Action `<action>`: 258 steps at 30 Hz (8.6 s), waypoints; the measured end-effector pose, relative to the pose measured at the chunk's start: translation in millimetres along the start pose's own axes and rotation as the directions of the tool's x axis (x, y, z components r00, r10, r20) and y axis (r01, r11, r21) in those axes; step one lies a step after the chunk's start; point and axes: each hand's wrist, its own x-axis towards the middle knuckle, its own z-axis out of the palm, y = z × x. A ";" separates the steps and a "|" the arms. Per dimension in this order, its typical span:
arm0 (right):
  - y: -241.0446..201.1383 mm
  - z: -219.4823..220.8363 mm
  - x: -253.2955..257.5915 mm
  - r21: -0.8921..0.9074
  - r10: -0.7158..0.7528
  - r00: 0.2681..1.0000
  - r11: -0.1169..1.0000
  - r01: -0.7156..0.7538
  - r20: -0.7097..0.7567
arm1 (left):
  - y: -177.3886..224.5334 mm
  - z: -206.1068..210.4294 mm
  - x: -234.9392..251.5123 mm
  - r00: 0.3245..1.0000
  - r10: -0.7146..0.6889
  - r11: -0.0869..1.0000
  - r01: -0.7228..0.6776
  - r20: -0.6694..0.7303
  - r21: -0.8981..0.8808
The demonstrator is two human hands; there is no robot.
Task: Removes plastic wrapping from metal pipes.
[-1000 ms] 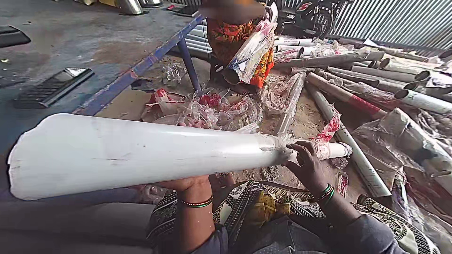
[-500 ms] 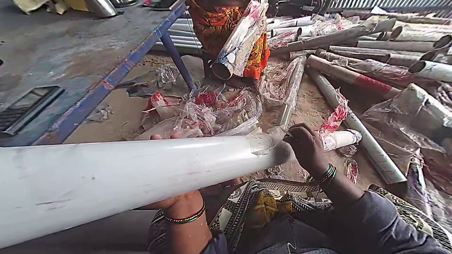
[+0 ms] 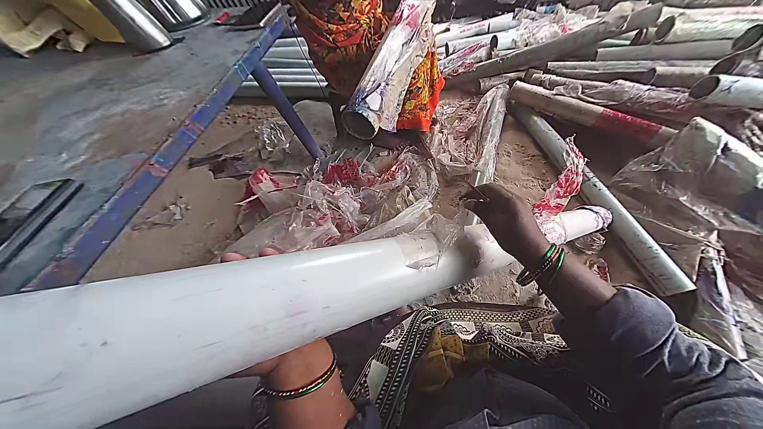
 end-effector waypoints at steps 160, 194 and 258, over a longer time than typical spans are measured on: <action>-11.7 47.1 -107.7 -0.088 0.133 0.976 0.985 -0.150 -0.170 | 0.2 26.9 5.5 0.978 0.151 0.988 -0.147 -0.142 0.035; -0.9 32.7 -93.2 -0.101 0.368 0.930 0.925 -0.367 -0.010 | -1.4 24.8 8.5 0.982 0.148 0.989 -0.144 -0.116 0.043; -2.4 -6.1 -55.5 -0.041 -0.305 0.952 0.951 0.305 0.004 | 7.3 -3.1 3.1 0.863 -0.196 0.928 0.317 0.466 -0.196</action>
